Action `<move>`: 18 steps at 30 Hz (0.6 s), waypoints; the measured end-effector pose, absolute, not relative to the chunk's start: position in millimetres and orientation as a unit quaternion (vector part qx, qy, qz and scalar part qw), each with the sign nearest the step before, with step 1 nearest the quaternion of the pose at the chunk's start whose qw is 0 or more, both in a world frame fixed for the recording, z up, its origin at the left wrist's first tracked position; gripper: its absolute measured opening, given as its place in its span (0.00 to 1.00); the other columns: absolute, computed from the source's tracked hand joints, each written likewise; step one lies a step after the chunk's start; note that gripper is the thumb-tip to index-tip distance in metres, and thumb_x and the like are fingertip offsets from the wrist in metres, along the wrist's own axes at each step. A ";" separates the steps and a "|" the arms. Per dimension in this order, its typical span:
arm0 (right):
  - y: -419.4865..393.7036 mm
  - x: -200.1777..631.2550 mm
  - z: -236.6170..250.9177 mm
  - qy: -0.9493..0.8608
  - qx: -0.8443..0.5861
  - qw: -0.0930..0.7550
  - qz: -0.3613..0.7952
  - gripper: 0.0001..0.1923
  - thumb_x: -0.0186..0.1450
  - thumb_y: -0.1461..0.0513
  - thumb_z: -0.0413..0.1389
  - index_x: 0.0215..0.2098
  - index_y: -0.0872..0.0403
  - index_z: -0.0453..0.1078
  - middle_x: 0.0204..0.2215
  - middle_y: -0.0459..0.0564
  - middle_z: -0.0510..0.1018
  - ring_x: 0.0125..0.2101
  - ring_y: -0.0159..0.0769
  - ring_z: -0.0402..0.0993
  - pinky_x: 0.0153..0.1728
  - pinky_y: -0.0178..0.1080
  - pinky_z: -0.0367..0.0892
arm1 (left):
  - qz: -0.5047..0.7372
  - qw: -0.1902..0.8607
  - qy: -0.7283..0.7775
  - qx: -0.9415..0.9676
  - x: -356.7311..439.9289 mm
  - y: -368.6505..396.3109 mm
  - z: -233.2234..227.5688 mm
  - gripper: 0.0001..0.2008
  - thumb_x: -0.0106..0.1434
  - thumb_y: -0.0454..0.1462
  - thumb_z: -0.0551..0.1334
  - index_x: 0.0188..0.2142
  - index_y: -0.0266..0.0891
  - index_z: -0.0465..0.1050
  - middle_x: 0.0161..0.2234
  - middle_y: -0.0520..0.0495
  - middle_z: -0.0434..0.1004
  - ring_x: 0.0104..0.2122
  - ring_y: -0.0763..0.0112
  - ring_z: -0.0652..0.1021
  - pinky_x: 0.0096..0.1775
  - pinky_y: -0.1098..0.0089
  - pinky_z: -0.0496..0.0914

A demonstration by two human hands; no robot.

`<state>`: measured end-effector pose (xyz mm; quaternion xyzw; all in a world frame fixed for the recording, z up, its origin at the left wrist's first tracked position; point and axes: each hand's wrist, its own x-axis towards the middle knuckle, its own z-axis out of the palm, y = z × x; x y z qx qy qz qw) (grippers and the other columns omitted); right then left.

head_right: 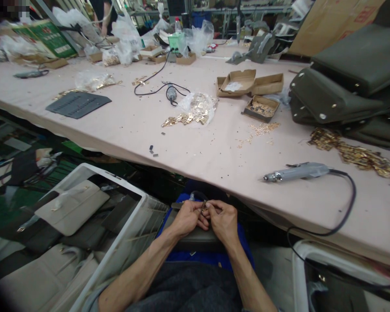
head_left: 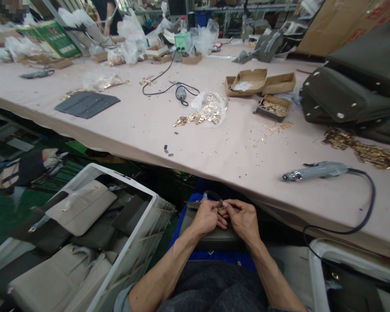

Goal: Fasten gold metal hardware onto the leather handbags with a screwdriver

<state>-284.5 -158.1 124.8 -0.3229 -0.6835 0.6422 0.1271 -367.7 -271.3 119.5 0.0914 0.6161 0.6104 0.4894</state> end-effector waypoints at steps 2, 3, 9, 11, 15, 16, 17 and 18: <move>-158.2 -284.6 125.1 -0.685 -0.323 0.128 0.640 0.25 0.60 0.43 0.66 0.38 0.57 0.80 0.30 0.56 0.84 0.28 0.48 0.83 0.31 0.42 0.82 | 0.609 0.492 0.615 0.094 -367.7 -271.8 119.7 0.19 0.66 0.46 0.61 0.42 0.30 0.80 0.20 0.46 0.76 0.19 0.67 0.79 0.27 0.67 0.79; -158.2 -284.8 125.2 -0.686 -0.323 0.128 0.639 0.25 0.59 0.43 0.66 0.38 0.57 0.80 0.30 0.56 0.84 0.28 0.48 0.83 0.31 0.42 0.82 | 0.608 0.493 0.615 0.095 -367.7 -272.1 119.7 0.20 0.66 0.46 0.61 0.42 0.30 0.79 0.20 0.46 0.76 0.19 0.67 0.79 0.27 0.68 0.79; -157.1 -284.6 119.0 -0.679 -0.327 0.118 0.647 0.23 0.60 0.45 0.67 0.38 0.57 0.81 0.29 0.55 0.83 0.27 0.45 0.82 0.30 0.41 0.81 | 0.604 0.486 0.622 0.110 -367.6 -273.5 120.6 0.19 0.66 0.47 0.61 0.37 0.31 0.78 0.19 0.47 0.75 0.17 0.69 0.78 0.23 0.71 0.77; -153.9 -283.9 115.3 -0.683 -0.318 0.117 0.647 0.22 0.60 0.46 0.67 0.38 0.57 0.81 0.31 0.55 0.83 0.28 0.44 0.81 0.30 0.40 0.80 | 0.605 0.480 0.625 0.113 -366.7 -273.2 120.9 0.18 0.65 0.47 0.61 0.34 0.32 0.77 0.18 0.48 0.73 0.16 0.70 0.76 0.21 0.73 0.75; -140.3 -282.4 113.3 -0.704 -0.278 0.106 0.645 0.18 0.63 0.49 0.65 0.39 0.56 0.82 0.35 0.54 0.81 0.27 0.38 0.78 0.29 0.38 0.76 | 0.611 0.469 0.629 0.107 -364.2 -273.3 120.6 0.17 0.64 0.47 0.60 0.28 0.34 0.72 0.16 0.51 0.70 0.12 0.73 0.72 0.17 0.75 0.71; -136.4 -282.1 114.5 -0.706 -0.258 0.091 0.653 0.18 0.64 0.50 0.64 0.41 0.55 0.83 0.34 0.53 0.80 0.27 0.37 0.77 0.29 0.37 0.75 | 0.613 0.468 0.628 0.105 -363.7 -273.7 120.4 0.17 0.65 0.47 0.60 0.28 0.35 0.71 0.16 0.51 0.69 0.11 0.74 0.71 0.16 0.75 0.69; -132.9 -282.0 116.1 -0.708 -0.235 0.074 0.662 0.18 0.65 0.50 0.63 0.43 0.54 0.83 0.33 0.52 0.79 0.26 0.36 0.76 0.28 0.37 0.75 | 0.615 0.467 0.627 0.104 -363.3 -274.4 120.3 0.17 0.65 0.47 0.59 0.27 0.36 0.70 0.16 0.52 0.69 0.11 0.75 0.70 0.15 0.76 0.68; -130.0 -282.1 117.9 -0.709 -0.212 0.057 0.670 0.18 0.66 0.51 0.62 0.46 0.54 0.82 0.32 0.50 0.78 0.26 0.35 0.75 0.28 0.37 0.74 | 0.617 0.466 0.626 0.104 -363.1 -275.0 120.3 0.17 0.66 0.47 0.59 0.27 0.36 0.70 0.16 0.52 0.69 0.11 0.75 0.69 0.15 0.76 0.68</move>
